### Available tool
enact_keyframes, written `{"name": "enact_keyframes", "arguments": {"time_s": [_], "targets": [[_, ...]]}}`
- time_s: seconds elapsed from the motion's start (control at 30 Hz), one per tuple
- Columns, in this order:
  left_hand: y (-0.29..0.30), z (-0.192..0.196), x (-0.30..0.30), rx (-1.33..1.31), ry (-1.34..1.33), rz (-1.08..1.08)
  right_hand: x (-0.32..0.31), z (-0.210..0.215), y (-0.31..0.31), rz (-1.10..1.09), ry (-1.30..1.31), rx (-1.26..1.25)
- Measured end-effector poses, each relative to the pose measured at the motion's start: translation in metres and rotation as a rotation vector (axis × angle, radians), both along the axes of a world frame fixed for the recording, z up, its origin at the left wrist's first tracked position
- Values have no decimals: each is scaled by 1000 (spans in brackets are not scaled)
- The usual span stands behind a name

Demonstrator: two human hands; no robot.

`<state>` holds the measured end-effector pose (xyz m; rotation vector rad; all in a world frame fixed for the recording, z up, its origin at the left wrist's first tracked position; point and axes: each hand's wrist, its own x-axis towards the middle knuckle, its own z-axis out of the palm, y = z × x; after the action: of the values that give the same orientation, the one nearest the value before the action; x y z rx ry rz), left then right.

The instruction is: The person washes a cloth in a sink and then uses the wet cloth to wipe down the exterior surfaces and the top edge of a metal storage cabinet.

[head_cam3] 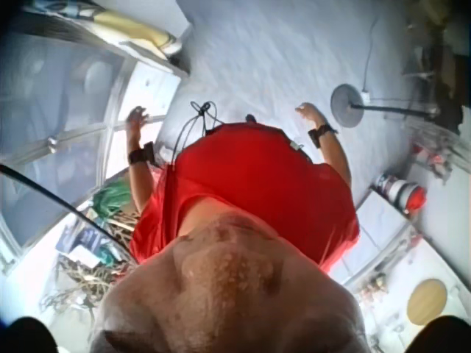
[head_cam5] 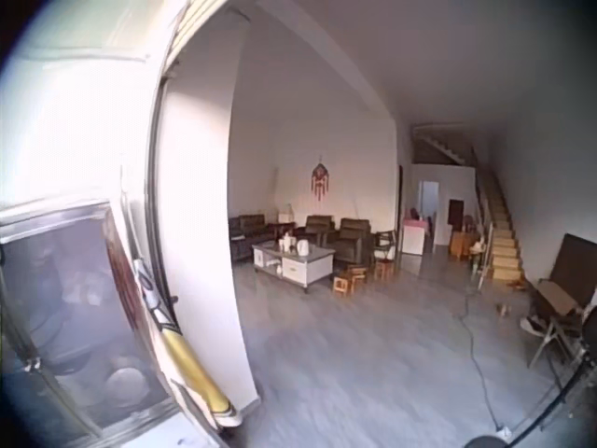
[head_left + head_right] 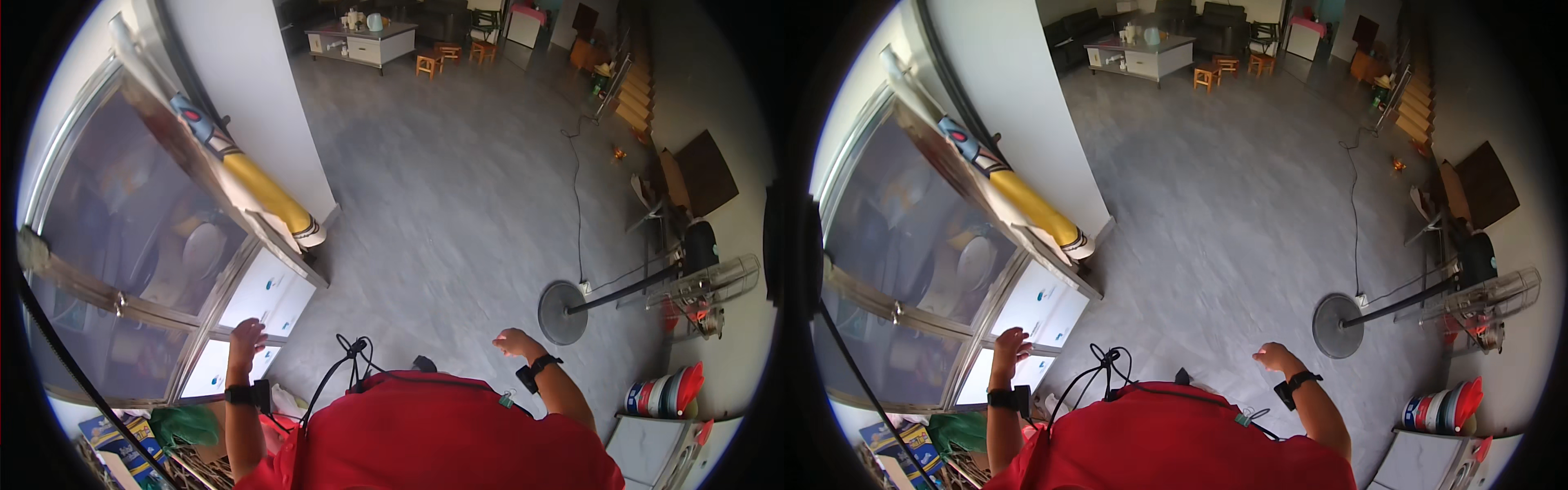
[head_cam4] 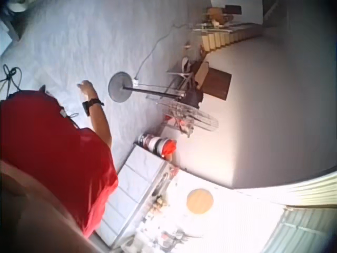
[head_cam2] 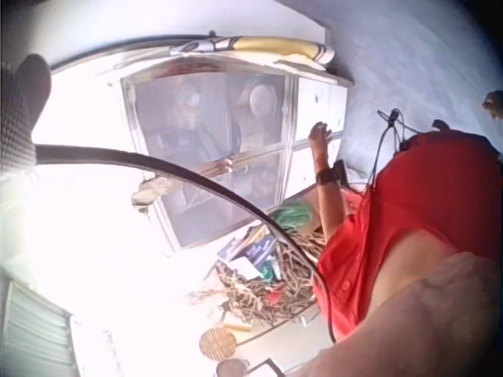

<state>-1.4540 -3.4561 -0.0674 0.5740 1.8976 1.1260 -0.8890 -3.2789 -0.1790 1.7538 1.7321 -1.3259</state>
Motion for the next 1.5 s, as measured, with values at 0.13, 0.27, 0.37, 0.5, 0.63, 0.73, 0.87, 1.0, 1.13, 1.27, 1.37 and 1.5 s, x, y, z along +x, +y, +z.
{"name": "enact_keyframes", "arguments": {"time_s": [0.13,0.27,0.37,0.5,0.63,0.73,0.87,1.0,1.13,1.27,1.37,1.5], "targets": [[73,4,7,7,32,41,-7,7,28,-85,100,-6],[134,-34,-14,-172,53,60,-7,-2,86,-155,175,63],[177,-57,-28,-286,69,36,1,-13,123,-235,194,147],[268,-76,-31,-291,-22,11,53,-47,141,-204,35,571],[403,-62,-10,-206,-130,-133,127,-71,116,-542,-185,145],[505,-67,-3,-83,-11,-260,141,-50,110,-905,-138,-2],[619,-47,0,41,86,-293,104,-48,153,-918,-192,-54],[700,-38,-19,131,119,-225,98,-92,223,-885,0,-110],[722,-43,-94,120,89,-114,75,-83,369,-645,86,52],[720,-34,-113,152,-101,395,101,-135,499,-228,-81,307],[700,-23,-137,257,-138,607,76,-119,624,-100,-102,358],[695,-36,-160,305,-229,911,29,-59,769,-34,-68,472]]}}
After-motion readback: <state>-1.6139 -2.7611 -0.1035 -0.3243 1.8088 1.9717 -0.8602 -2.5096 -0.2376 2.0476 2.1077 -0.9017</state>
